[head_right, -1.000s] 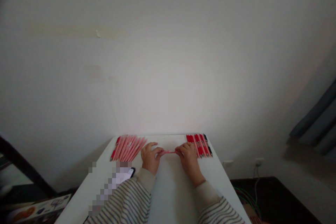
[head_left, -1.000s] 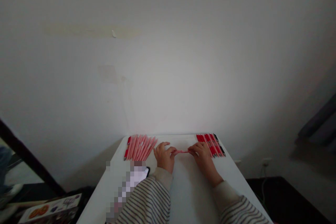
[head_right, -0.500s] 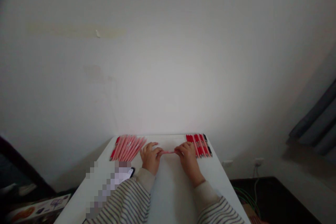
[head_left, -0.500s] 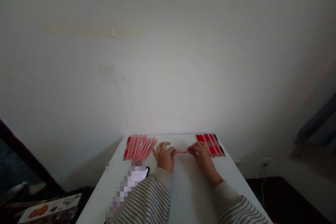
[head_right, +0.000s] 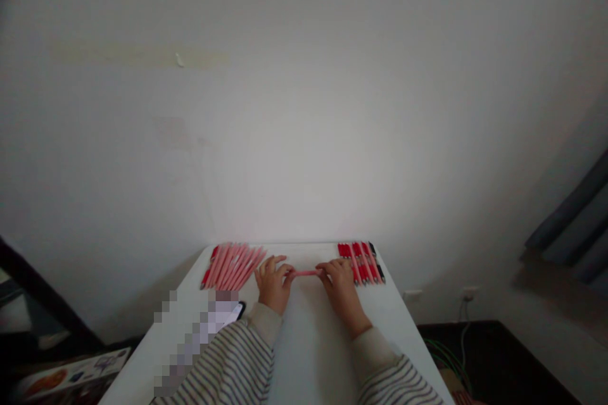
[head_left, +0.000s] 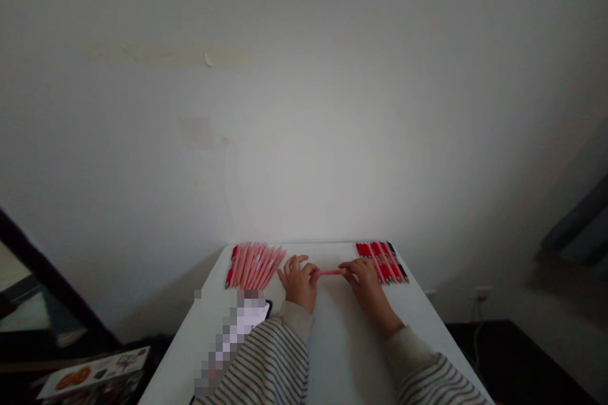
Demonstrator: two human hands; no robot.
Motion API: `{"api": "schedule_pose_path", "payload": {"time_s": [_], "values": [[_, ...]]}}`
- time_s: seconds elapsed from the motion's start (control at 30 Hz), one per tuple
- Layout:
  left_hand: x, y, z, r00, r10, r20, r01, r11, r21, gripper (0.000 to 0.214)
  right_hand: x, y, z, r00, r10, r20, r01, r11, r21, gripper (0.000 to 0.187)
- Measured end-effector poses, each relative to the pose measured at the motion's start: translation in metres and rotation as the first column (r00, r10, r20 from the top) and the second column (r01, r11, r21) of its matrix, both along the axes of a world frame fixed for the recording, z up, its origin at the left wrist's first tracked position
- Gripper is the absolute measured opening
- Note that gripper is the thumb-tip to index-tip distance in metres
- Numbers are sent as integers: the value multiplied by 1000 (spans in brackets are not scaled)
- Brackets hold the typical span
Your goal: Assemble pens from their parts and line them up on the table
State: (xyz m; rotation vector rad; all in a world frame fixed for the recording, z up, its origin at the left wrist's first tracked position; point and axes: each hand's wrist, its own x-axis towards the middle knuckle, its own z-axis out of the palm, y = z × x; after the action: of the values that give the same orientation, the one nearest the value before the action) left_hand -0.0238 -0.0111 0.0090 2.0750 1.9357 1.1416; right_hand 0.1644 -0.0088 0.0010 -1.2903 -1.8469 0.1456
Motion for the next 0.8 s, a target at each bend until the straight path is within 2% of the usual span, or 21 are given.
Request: {"api": "schedule_pose_path", "payload": {"time_s": [0.2,0.43,0.6,0.8], "values": [[0,2,-1,1000,-6,-2,6,1000,-7,13,0,-2,0,1000,11,22,-10,1000,-12,17],[1,-1,4,999,-38,25,38,999,7,15,2,-1,-2,993,-38,113,36,999,21,22],[-1,3,-3,1000,-16,7,15,1000,22,15,2,-4,0,977,-91,195,84,996,41,26],[-1,6,-7,1000,7,0,-7,999,35,17,1,-9,7,984,-86,155,78,995,55,21]]}}
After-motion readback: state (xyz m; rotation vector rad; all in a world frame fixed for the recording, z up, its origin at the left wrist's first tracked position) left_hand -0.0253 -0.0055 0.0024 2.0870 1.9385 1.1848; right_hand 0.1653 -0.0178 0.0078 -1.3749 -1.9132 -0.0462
